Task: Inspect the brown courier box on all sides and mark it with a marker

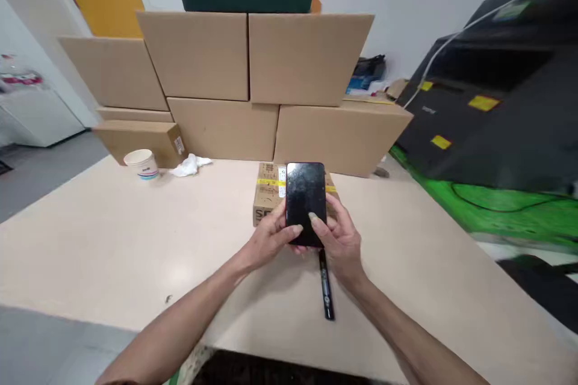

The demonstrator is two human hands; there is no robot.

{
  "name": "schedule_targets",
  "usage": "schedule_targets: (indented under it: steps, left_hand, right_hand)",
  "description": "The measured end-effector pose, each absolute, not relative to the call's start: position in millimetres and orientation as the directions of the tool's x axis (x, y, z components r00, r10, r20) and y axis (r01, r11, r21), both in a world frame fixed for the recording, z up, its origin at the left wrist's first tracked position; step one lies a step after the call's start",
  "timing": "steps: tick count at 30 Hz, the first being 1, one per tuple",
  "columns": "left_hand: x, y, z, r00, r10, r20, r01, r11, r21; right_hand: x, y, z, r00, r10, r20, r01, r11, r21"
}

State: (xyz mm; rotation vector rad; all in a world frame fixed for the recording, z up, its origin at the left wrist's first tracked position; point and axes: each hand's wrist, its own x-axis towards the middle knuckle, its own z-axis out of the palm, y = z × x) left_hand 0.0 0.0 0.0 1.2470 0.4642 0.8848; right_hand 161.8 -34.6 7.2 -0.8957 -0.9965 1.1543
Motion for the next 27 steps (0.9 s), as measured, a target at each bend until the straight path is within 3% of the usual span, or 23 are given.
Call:
schedule_targets:
  steps: [17,27]
  left_hand:
    - [-0.8,1.2,3.9,0.603,0.777,0.18,-0.342,0.049,0.938]
    - [-1.2,1.9,1.0,0.589,0.788,0.178,-0.337,0.039,0.941]
  right_hand:
    - [165.9,-37.8,1.6,0.051,0.985,0.164,-0.254,0.171,-0.952]
    - [166.8,-34.9,-8.1,0.086,0.969,0.232,-0.245,0.246,-0.938]
